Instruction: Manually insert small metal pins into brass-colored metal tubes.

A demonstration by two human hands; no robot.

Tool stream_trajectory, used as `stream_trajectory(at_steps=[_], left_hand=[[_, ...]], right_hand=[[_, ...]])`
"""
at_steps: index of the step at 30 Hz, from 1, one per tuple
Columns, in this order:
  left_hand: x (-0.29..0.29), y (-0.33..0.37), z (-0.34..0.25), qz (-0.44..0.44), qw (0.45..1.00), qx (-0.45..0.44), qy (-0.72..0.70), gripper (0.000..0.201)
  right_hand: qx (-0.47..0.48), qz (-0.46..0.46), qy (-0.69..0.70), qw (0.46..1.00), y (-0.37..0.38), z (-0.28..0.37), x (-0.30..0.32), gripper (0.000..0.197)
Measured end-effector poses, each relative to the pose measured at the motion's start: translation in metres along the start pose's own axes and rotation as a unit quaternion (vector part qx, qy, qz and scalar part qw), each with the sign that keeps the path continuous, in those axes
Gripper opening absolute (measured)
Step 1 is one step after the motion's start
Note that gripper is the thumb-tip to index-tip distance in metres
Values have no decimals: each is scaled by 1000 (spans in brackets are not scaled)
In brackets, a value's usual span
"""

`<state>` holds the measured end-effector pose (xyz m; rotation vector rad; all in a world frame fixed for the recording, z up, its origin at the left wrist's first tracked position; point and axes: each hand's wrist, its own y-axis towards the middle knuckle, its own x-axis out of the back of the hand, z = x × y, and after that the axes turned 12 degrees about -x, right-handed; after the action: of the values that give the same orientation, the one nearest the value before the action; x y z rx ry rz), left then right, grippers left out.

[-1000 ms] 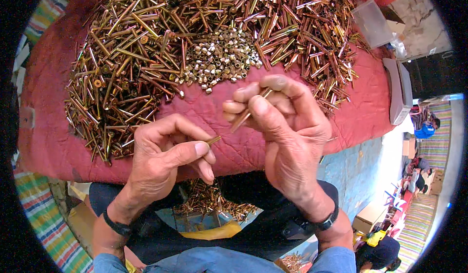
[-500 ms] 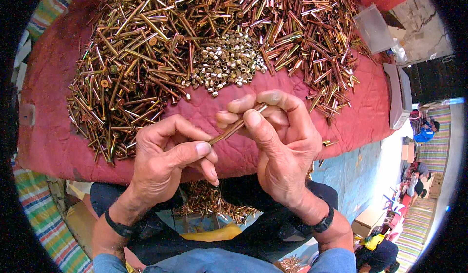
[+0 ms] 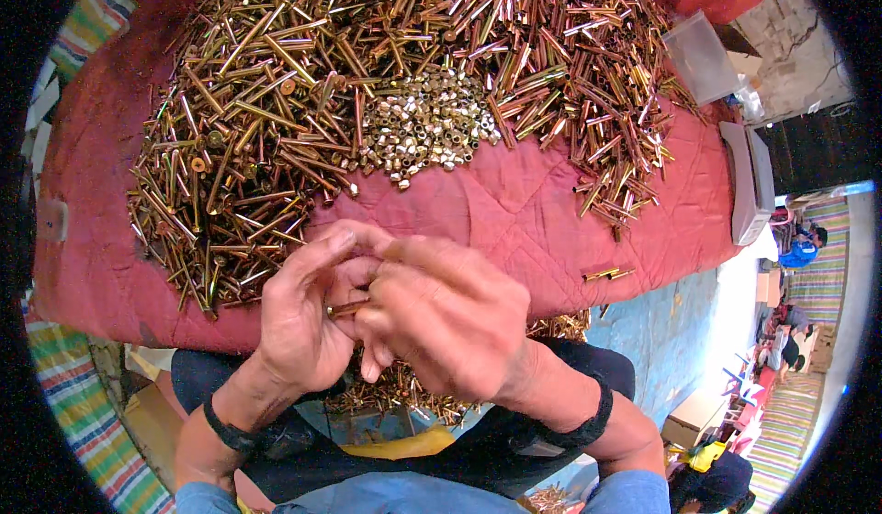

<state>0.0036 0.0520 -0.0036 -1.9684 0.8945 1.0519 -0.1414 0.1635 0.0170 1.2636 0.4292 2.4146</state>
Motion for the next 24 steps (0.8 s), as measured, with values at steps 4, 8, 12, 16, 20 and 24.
stream_trajectory(at_steps=[4,8,12,16,20,24], left_hand=[[-3,0,-4,-1,997,38,61,37],[-5,-1,-7,-1,993,48,110,27],[-5,-1,-9,5,993,38,111,20],[-5,-2,-10,-5,991,17,136,12],[-4,-3,-14,-24,987,3,162,11],[-5,-3,-17,-40,984,-10,174,9]], right_hand=[[-86,-2,18,996,14,-11,15,18],[-268,7,93,959,23,-34,1,14],[-183,0,18,983,29,-50,-20,18],[-118,39,-65,990,33,-55,-29,19],[-139,81,-215,963,37,-47,-28,14],[-115,100,-261,953,37,-45,-24,11]])
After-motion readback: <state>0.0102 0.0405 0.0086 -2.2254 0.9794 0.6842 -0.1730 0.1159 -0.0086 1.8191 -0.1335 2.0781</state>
